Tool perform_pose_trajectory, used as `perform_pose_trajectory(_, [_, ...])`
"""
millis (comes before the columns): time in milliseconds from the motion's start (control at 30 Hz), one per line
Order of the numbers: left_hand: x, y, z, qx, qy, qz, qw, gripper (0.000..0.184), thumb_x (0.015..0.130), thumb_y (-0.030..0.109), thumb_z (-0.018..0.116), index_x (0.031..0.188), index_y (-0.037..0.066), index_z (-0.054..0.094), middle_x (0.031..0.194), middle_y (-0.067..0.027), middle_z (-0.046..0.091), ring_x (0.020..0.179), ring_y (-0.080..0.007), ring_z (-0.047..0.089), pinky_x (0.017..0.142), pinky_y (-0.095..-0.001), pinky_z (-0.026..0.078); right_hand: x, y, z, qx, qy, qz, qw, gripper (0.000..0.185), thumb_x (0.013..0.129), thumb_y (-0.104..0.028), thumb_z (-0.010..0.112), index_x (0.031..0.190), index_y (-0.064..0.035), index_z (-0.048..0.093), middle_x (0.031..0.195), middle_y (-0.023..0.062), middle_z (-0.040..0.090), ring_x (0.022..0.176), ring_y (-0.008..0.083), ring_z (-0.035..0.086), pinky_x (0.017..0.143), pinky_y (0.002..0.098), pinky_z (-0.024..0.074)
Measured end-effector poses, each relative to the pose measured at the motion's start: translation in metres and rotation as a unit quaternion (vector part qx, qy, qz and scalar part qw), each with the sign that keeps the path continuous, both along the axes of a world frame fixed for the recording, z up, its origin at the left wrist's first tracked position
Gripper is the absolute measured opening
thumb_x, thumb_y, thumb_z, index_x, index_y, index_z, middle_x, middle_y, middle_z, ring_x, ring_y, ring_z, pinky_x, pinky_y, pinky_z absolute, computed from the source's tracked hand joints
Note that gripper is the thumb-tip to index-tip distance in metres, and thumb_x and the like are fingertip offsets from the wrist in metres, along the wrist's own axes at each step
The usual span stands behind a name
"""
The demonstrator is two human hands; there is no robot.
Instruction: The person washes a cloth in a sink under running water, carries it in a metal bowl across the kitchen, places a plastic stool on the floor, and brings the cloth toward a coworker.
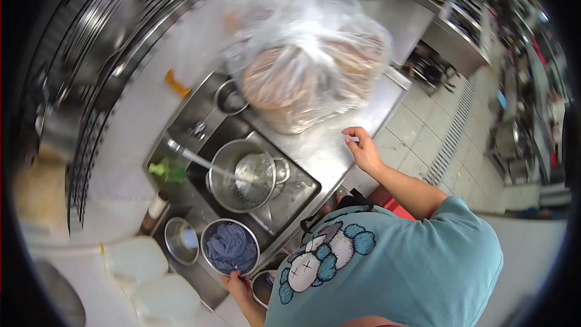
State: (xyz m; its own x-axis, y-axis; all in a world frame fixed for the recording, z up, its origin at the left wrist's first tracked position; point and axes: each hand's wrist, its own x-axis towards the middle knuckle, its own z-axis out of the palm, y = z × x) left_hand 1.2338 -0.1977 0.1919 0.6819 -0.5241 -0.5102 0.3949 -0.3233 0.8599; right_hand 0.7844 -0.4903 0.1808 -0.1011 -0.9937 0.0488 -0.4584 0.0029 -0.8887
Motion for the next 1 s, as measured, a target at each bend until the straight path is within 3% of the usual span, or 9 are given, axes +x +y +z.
perform_pose_trajectory(67, [-0.022, -0.046, 0.027, -0.003, 0.008, -0.074, 0.997, 0.069, 0.067, -0.004, 0.047, 0.133, 0.015, 0.040, 0.116, -0.0090, 0.056, 0.085, -0.0231, 0.062, 0.058, -0.0320, 0.054, -0.027, 0.003, 0.002, 0.001, -0.102, -0.100, 0.990, 0.020, 0.087, -0.007, 0.059, 0.107, -0.0057, 0.061, 0.104, 0.0113, 0.058, 0.093, 0.0243, 0.055, 0.076, 0.0308, 0.0478])
perform_pose_trajectory(267, [-0.113, -0.188, 0.080, -0.068, -0.015, -0.303, 0.950, 0.075, 0.070, -0.006, 0.042, 0.142, 0.010, 0.031, 0.124, -0.0101, 0.053, 0.091, -0.0222, 0.062, 0.060, -0.0306, 0.055, -0.150, 0.040, -0.037, -0.045, 0.012, -0.282, 0.958, 0.019, 0.085, -0.003, 0.059, 0.103, -0.0058, 0.060, 0.111, 0.0095, 0.058, 0.101, 0.0217, 0.054, 0.081, 0.0331, 0.0477])
perform_pose_trajectory(333, [-0.148, -0.231, 0.089, -0.044, -0.021, -0.389, 0.920, 0.073, 0.072, -0.008, 0.041, 0.142, 0.009, 0.030, 0.123, -0.0100, 0.053, 0.089, -0.0202, 0.062, 0.059, -0.0295, 0.056, -0.203, 0.074, -0.075, 0.033, 0.287, -0.343, 0.894, 0.026, 0.080, -0.010, 0.066, 0.105, -0.0067, 0.062, 0.112, 0.0111, 0.057, 0.113, 0.0295, 0.048, 0.090, 0.0415, 0.0460])
perform_pose_trajectory(433, [-0.229, -0.287, 0.105, -0.068, 0.009, -0.479, 0.875, 0.069, 0.072, -0.006, 0.044, 0.139, 0.006, 0.034, 0.118, -0.0104, 0.055, 0.083, -0.0180, 0.063, 0.051, -0.0250, 0.054, -0.265, 0.155, -0.124, 0.251, 0.402, -0.375, 0.796, 0.038, 0.075, -0.021, 0.070, 0.110, -0.0085, 0.063, 0.117, 0.0115, 0.055, 0.124, 0.0346, 0.039, 0.097, 0.0441, 0.0433])
perform_pose_trajectory(567, [-0.344, -0.347, 0.096, -0.071, 0.029, -0.575, 0.814, 0.063, 0.072, -0.002, 0.048, 0.134, 0.005, 0.037, 0.107, -0.0093, 0.058, 0.074, -0.0169, 0.063, 0.047, -0.0256, 0.053, -0.357, 0.308, -0.228, 0.482, 0.152, -0.361, 0.784, 0.035, 0.079, -0.028, 0.068, 0.106, -0.0052, 0.066, 0.110, 0.0171, 0.064, 0.107, 0.0312, 0.060, 0.087, 0.0470, 0.0499])
perform_pose_trajectory(633, [-0.403, -0.369, 0.093, -0.051, 0.044, -0.611, 0.789, 0.062, 0.072, -0.001, 0.049, 0.133, 0.006, 0.038, 0.106, -0.0093, 0.059, 0.072, -0.0168, 0.062, 0.046, -0.0257, 0.052, -0.374, 0.360, -0.227, 0.619, -0.089, -0.409, 0.664, 0.039, 0.083, -0.030, 0.068, 0.110, -0.0027, 0.064, 0.094, 0.0233, 0.067, 0.086, 0.0364, 0.067, 0.074, 0.0477, 0.0538])
perform_pose_trajectory(700, [-0.465, -0.387, 0.089, -0.028, 0.067, -0.639, 0.765, 0.059, 0.073, 0.001, 0.050, 0.130, 0.007, 0.039, 0.105, -0.0093, 0.059, 0.066, -0.0170, 0.062, 0.045, -0.0257, 0.052, -0.371, 0.415, -0.228, 0.558, -0.163, -0.526, 0.621, 0.037, 0.084, -0.030, 0.067, 0.108, -0.0018, 0.066, 0.098, 0.0206, 0.068, 0.088, 0.0316, 0.068, 0.070, 0.0451, 0.0545])
perform_pose_trajectory(900, [-0.627, -0.439, 0.064, -0.008, 0.078, -0.707, 0.703, 0.056, 0.074, 0.002, 0.051, 0.129, 0.009, 0.040, 0.102, -0.0071, 0.059, 0.064, -0.0149, 0.061, 0.044, -0.0236, 0.050, -0.403, 0.438, -0.238, 0.601, 0.042, -0.621, 0.502, 0.034, 0.084, -0.030, 0.065, 0.103, -0.0027, 0.070, 0.105, 0.0193, 0.068, 0.099, 0.0275, 0.066, 0.084, 0.0443, 0.0506])
perform_pose_trajectory(1000, [-0.710, -0.462, 0.061, -0.020, 0.055, -0.734, 0.677, 0.058, 0.073, 0.002, 0.051, 0.129, 0.012, 0.040, 0.101, -0.0058, 0.059, 0.062, -0.0143, 0.060, 0.043, -0.0224, 0.050, -0.441, 0.415, -0.235, 0.531, -0.099, -0.613, 0.577, 0.047, 0.082, -0.042, 0.061, 0.116, -0.0084, 0.065, 0.124, 0.0131, 0.061, 0.120, 0.0288, 0.054, 0.104, 0.0426, 0.0354])
